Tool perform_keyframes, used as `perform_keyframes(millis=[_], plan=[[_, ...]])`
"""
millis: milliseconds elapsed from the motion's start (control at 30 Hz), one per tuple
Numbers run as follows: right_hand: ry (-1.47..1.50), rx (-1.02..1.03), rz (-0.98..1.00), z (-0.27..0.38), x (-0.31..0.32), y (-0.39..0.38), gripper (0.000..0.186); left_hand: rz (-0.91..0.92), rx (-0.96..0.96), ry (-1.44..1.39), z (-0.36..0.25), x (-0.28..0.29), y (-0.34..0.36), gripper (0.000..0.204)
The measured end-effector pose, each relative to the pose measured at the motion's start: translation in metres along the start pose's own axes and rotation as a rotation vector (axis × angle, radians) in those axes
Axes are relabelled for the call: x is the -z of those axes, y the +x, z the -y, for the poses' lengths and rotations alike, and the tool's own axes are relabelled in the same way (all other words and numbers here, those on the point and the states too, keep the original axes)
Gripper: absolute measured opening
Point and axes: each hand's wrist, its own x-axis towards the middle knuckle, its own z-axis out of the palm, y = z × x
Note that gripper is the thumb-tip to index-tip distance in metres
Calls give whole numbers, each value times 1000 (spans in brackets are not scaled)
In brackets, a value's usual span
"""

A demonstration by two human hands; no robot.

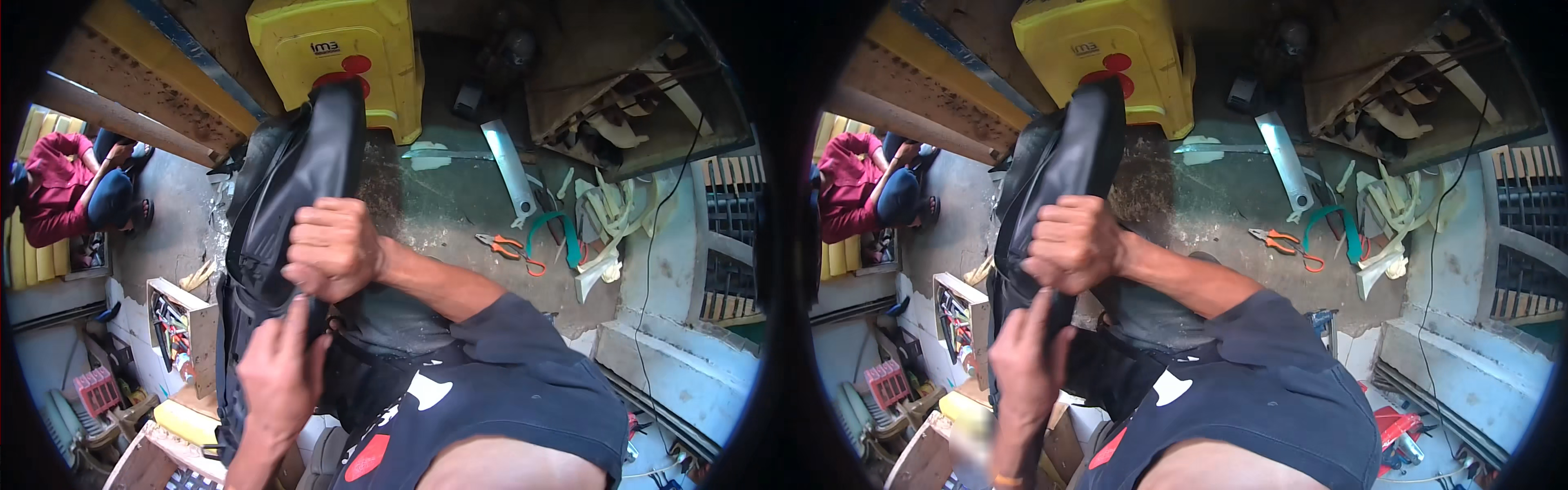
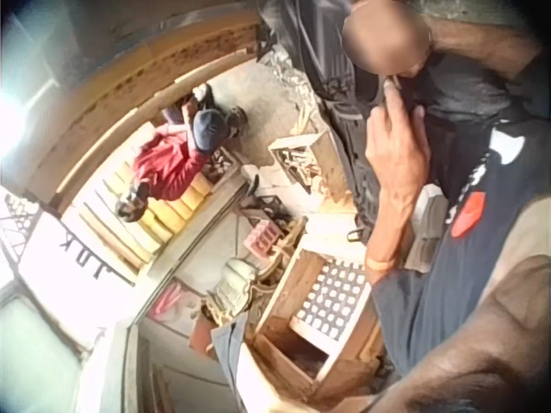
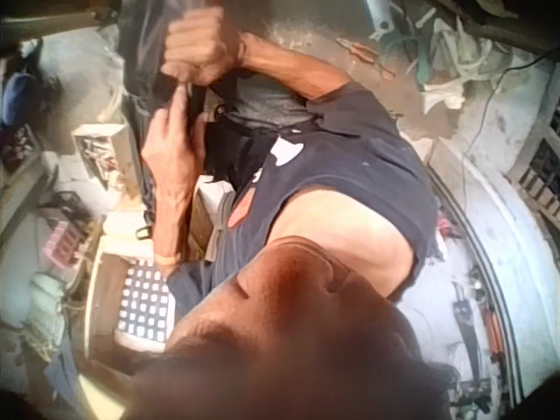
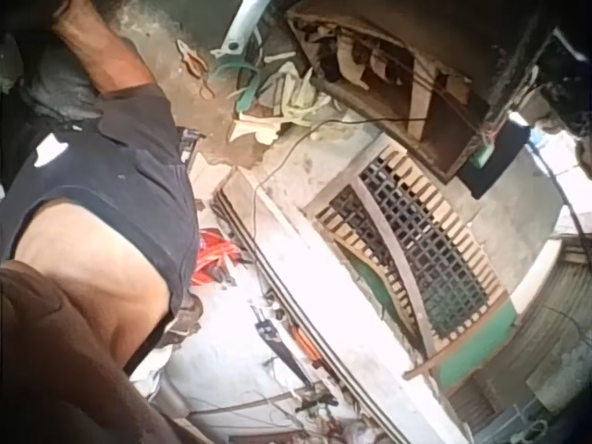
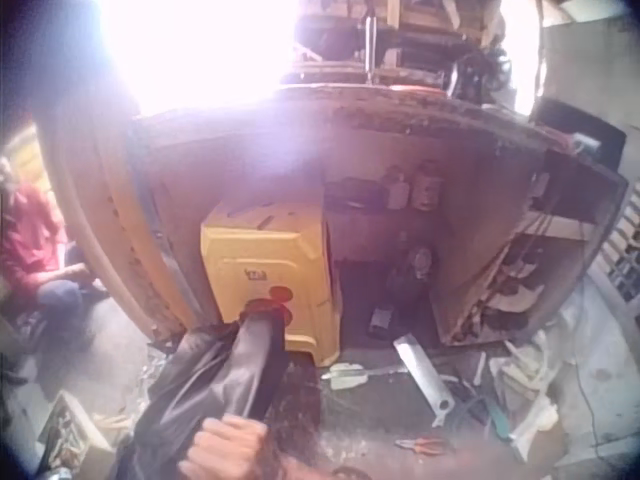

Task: The person is repairing a black motorcycle seat by securing the upholstery to the base. They use a staple gun to attach the fabric to the underside of the seat and a screwdriver to adjust the fit. The person repeatedly flips the seat to inspect the work and ensure the material is taut.

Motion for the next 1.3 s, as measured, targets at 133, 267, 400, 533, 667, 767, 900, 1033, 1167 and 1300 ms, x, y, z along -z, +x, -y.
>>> perform_keyframes(millis=[133,267,400,533,667,767,900,1033,1167,1300], plan=[[-44,-273,44,-1,26,-74,19,-106,-22,338,-11,-91,3,50],[-286,-1266,161,-6,102,-230,38,-206,9,492,-22,-137,4,50],[-934,-1796,800,88,232,-488,44,-270,32,432,-19,-175,-2,49],[-782,-1985,536,193,250,-506,63,-300,87,456,1,-199,-9,50],[-1098,-2053,634,204,222,-450,82,-273,141,437,1,-195,-4,51],[-1347,-2145,476,200,260,-505,90,-265,190,400,13,-197,-9,52],[-1048,-2085,357,221,270,-521,96,-278,146,385,12,-201,-5,53],[-855,-1904,171,198,304,-552,103,-258,148,374,13,-197,-10,53],[-711,-1916,271,115,185,-397,86,-293,135,414,9,-199,-4,52],[-348,-1522,597,80,111,-191,34,-330,148,385,13,-201,-6,50]])
